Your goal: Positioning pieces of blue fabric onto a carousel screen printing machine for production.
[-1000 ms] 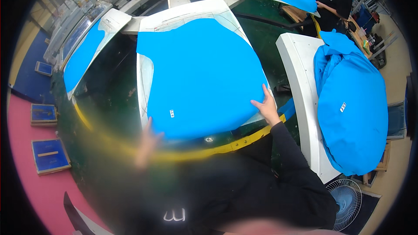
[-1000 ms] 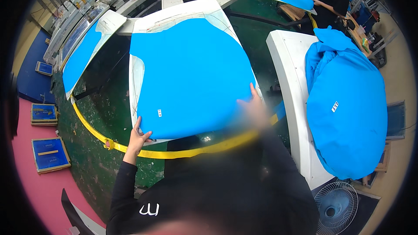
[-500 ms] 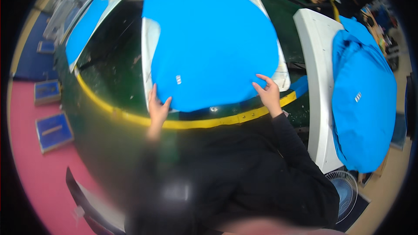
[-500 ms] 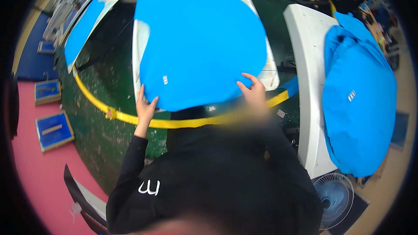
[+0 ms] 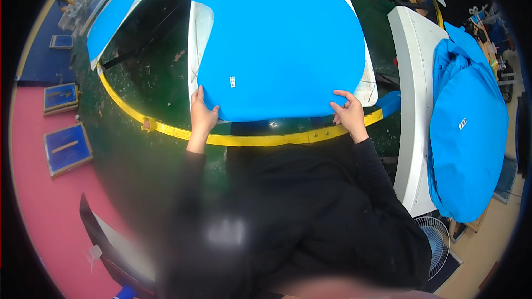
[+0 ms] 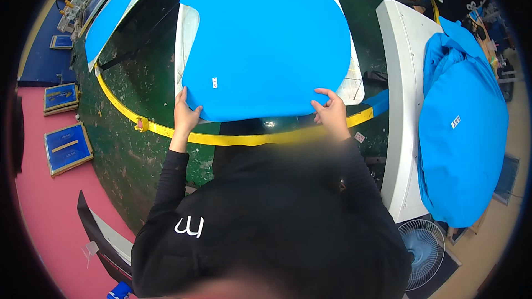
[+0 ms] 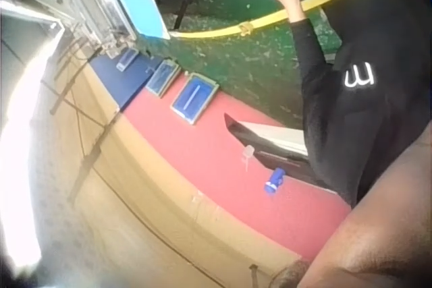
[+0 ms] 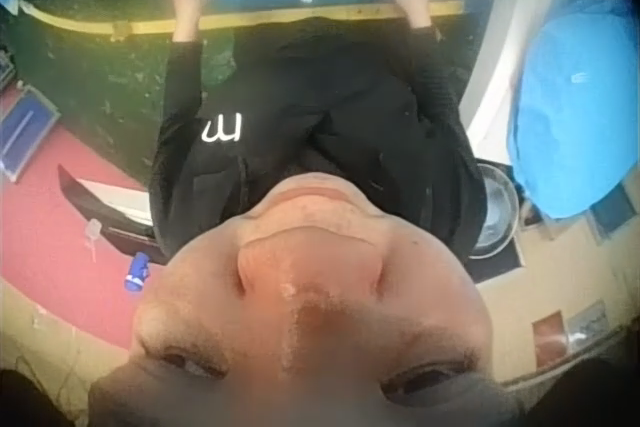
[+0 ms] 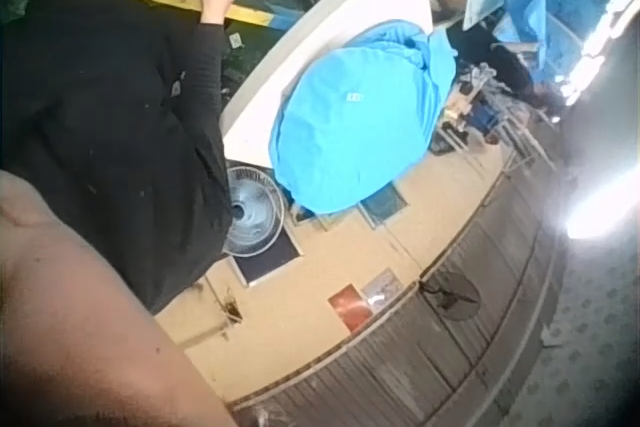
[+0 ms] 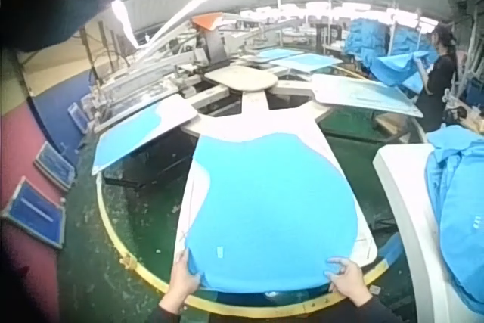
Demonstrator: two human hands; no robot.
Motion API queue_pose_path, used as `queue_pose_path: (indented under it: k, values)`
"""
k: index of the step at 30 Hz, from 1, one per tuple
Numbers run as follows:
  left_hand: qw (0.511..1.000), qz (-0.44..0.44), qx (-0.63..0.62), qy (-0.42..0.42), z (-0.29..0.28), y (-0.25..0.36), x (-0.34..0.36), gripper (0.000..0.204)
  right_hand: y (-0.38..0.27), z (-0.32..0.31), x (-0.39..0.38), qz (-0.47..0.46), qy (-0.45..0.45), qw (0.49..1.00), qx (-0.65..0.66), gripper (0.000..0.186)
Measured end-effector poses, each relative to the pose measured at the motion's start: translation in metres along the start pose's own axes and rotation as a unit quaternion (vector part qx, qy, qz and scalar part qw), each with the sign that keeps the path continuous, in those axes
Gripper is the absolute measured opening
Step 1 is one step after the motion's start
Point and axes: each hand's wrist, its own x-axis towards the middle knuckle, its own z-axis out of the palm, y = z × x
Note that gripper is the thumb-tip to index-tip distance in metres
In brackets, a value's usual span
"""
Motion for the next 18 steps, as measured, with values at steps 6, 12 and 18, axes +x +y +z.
queue_pose_path:
  k: [6, 12, 18]
  values:
    - [0.993, 0.049, 0.106, -0.026, 0.011, -0.013, 0.016, 0.079, -0.008, -0.028, -0.019, 0.016, -0.026, 0.996, -0.084, 0.014]
    - [0.989, 0.103, 0.064, 0.079, 0.013, -0.005, 0.005, 0.079, -0.067, -0.102, -0.09, -0.272, 0.258, 0.828, -0.417, 0.026]
    - [0.973, 0.229, -0.02, 0.034, 0.048, 0.085, -0.003, 0.078, -0.063, -0.188, -0.142, -0.227, 0.376, 0.603, -0.666, 0.03]
